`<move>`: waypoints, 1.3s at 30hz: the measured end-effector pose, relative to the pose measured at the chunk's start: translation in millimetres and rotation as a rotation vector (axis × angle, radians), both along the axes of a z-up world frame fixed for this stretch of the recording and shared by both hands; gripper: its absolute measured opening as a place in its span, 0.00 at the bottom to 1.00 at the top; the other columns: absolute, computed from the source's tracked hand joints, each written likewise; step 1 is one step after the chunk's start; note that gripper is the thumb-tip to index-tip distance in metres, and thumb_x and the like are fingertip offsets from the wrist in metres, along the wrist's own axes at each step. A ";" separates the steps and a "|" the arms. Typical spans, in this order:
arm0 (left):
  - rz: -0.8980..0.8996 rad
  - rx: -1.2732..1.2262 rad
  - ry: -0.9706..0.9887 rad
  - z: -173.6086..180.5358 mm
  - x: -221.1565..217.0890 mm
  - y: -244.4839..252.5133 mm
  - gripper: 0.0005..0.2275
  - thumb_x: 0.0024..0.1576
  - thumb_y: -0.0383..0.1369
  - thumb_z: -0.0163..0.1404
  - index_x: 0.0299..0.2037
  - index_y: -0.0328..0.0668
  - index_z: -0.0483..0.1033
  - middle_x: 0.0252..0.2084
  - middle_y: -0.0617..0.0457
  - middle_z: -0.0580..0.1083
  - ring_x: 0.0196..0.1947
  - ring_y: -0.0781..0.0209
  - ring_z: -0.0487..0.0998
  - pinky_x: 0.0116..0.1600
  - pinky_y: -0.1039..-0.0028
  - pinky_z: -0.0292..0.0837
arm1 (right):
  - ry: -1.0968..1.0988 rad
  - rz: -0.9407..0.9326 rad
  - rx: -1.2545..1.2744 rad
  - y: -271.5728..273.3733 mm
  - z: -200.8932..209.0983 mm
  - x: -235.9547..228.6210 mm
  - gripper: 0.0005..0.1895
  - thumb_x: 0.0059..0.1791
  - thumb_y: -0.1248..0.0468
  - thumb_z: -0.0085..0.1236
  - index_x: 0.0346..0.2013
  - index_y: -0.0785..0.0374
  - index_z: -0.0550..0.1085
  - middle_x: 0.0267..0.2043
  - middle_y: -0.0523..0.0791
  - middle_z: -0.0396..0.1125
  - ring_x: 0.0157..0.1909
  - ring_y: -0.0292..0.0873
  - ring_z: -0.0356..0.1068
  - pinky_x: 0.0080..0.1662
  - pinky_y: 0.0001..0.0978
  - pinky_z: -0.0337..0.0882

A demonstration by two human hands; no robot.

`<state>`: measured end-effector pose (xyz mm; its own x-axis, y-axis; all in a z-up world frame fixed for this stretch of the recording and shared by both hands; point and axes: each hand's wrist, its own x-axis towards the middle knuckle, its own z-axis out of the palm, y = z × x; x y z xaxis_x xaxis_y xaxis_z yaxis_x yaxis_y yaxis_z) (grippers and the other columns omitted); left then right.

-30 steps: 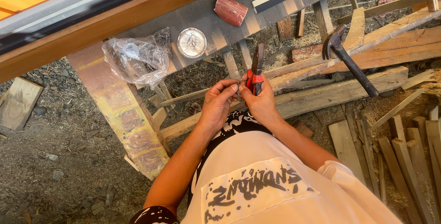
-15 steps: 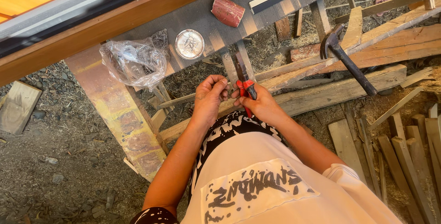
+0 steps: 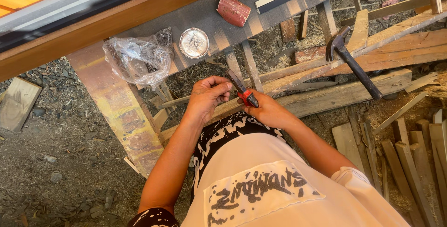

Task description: The person walks through a cluttered workshop and approaches a workbench. They use pliers to repeatedly bend small metal wires into loops, holding each wire and shaping it one at a time.

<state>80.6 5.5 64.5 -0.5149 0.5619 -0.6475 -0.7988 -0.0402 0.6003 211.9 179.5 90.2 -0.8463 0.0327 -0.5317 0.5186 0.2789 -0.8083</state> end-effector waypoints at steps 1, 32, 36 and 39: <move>-0.005 0.001 -0.003 0.3 -0.6 0.4 0.04 0.56 0.23 0.59 0.38 0.33 0.78 0.31 0.53 0.77 0.28 0.68 0.76 0.34 0.79 0.76 | 0.023 0.013 0.023 0.4 0.1 0.2 0.22 0.48 0.66 0.58 0.57 0.64 0.70 0.49 0.49 0.74 0.51 0.46 0.73 0.54 0.37 0.70; -0.246 0.023 -0.125 -47.6 6.2 26.5 0.02 0.55 0.21 0.58 0.36 0.30 0.79 0.30 0.50 0.77 0.25 0.66 0.76 0.32 0.78 0.76 | 0.071 -0.316 0.153 -14.1 -66.8 47.5 0.13 0.48 0.67 0.58 0.45 0.62 0.67 0.29 0.48 0.64 0.31 0.44 0.65 0.38 0.36 0.67; -0.267 0.003 -0.119 -53.9 -8.7 32.4 0.01 0.55 0.22 0.58 0.35 0.31 0.79 0.28 0.51 0.76 0.24 0.67 0.75 0.31 0.79 0.75 | 0.176 -0.325 0.580 -13.5 -69.0 35.6 0.15 0.46 0.70 0.58 0.46 0.64 0.66 0.31 0.51 0.64 0.34 0.51 0.66 0.37 0.44 0.63; -0.232 -0.081 -0.056 -55.0 -24.5 25.6 0.01 0.55 0.22 0.58 0.35 0.33 0.80 0.28 0.51 0.77 0.24 0.68 0.74 0.30 0.80 0.74 | 0.064 -0.453 0.692 13.4 -73.6 26.0 0.12 0.52 0.67 0.58 0.45 0.64 0.65 0.33 0.49 0.64 0.32 0.49 0.68 0.35 0.45 0.65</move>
